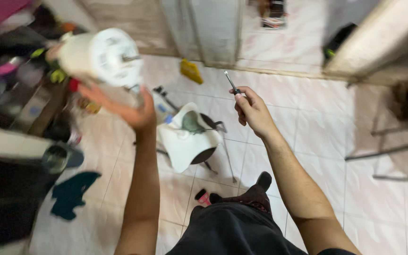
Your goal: The person uses a screwdriver to loosen and tighten screws on the motor housing of a standing electric fan. They wipe the motor housing with a cloth and repeatedly adjust the central shaft area while holding the fan steady.
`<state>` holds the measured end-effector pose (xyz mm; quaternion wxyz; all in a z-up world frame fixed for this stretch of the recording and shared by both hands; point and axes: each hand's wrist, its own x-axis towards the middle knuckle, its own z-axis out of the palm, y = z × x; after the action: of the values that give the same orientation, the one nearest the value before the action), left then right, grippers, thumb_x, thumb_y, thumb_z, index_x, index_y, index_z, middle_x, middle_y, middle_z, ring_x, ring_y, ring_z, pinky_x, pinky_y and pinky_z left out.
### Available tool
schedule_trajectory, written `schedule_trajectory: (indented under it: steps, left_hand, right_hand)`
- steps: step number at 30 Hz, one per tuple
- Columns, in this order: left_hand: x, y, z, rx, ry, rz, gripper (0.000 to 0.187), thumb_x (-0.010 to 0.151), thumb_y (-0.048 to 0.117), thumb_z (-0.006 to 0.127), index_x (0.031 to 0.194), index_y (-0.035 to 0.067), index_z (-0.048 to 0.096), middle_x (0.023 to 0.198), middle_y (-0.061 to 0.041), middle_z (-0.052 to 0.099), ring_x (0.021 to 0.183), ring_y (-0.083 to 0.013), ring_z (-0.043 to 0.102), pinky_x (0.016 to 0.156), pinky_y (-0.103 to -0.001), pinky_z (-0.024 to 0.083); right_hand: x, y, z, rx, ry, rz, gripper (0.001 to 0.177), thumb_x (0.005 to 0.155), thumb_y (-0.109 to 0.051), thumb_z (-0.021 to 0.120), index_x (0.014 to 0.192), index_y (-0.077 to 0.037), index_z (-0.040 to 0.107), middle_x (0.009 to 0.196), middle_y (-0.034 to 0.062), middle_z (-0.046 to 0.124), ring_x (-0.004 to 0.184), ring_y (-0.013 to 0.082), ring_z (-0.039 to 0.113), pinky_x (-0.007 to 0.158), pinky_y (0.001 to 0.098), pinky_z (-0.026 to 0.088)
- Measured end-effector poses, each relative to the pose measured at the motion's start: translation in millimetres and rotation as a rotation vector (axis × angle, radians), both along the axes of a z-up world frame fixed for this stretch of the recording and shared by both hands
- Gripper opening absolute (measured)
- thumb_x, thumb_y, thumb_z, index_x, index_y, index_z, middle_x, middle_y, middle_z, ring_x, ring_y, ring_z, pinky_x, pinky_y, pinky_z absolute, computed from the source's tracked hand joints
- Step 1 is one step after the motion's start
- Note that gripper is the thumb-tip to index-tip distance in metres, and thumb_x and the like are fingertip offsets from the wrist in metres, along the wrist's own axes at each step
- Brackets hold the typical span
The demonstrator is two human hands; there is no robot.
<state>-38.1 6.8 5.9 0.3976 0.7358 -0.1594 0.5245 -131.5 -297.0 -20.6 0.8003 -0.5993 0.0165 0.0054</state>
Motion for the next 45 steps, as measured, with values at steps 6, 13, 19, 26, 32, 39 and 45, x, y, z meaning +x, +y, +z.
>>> schedule_trajectory:
  steps: [6,13,19,26,32,39,45]
  left_hand:
    - [-38,-115,-71,0.221,0.139,-0.223,0.076,0.098,0.018,0.069,0.159,0.01,0.026,0.168,-0.024,0.023,0.16,-0.0434,0.026,0.132,-0.058,0.026]
    - [-64,-320,-114,0.061,0.598,-0.847,0.043,0.102,0.011,0.058,0.141,-0.003,0.049,0.141,-0.022,0.057,0.132,-0.0318,0.057,0.109,-0.043,0.049]
    - [-97,-493,-139,0.075,0.894,-1.192,0.021,0.108,0.013,0.052,0.11,-0.003,0.065,0.097,-0.01,0.077,0.095,-0.0163,0.075,0.084,-0.031,0.059]
    - [-132,-649,-156,0.072,1.098,-1.504,0.023,0.106,0.016,0.058,0.111,-0.003,0.069,0.095,-0.01,0.073,0.089,-0.0151,0.069,0.084,-0.03,0.059]
    - [-112,-749,-175,0.289,1.045,-1.57,0.044,0.091,0.022,0.073,0.122,0.002,0.05,0.1,-0.008,0.07,0.087,-0.0159,0.068,0.076,-0.03,0.057]
    - [-51,-882,-247,0.516,1.007,-1.506,0.025,0.098,0.025,0.069,0.112,0.005,0.07,0.102,-0.008,0.077,0.096,-0.0164,0.073,0.084,-0.03,0.057]
    - [9,-1033,-296,0.709,0.852,-1.426,0.021,0.092,0.022,0.074,0.104,0.004,0.073,0.099,-0.014,0.076,0.09,-0.0263,0.074,0.081,-0.036,0.058]
  right_hand:
    - [-66,-107,-17,0.021,0.009,-0.385,0.033,0.108,-0.024,0.049,0.135,-0.01,0.062,0.066,-0.0055,0.042,0.049,0.0035,0.029,0.041,0.0221,0.024]
    - [-169,-268,-56,0.017,0.041,-0.739,0.026,0.108,-0.024,0.051,0.124,-0.009,0.066,0.063,-0.0066,0.042,0.046,0.0029,0.03,0.04,0.022,0.023]
    - [-255,-379,-74,0.041,0.043,-0.988,0.023,0.109,-0.027,0.052,0.121,-0.011,0.065,0.063,-0.0069,0.04,0.047,0.0023,0.029,0.041,0.021,0.022]
    - [-305,-456,-77,0.002,0.098,-1.156,0.024,0.109,-0.028,0.052,0.121,-0.011,0.065,0.065,-0.0072,0.042,0.049,0.0013,0.031,0.042,0.0203,0.023]
    - [-300,-507,-83,-0.049,0.149,-1.227,0.024,0.109,-0.026,0.052,0.122,-0.011,0.064,0.065,-0.0074,0.044,0.049,0.0013,0.033,0.042,0.0203,0.026]
    - [-249,-598,-102,-0.102,0.09,-1.264,0.024,0.11,-0.024,0.053,0.124,-0.008,0.063,0.065,-0.0073,0.042,0.049,0.0015,0.035,0.043,0.0201,0.027]
    - [-188,-687,-108,-0.062,0.135,-1.286,0.025,0.109,-0.024,0.054,0.126,-0.007,0.061,0.067,-0.0085,0.043,0.051,0.0006,0.037,0.044,0.0192,0.028]
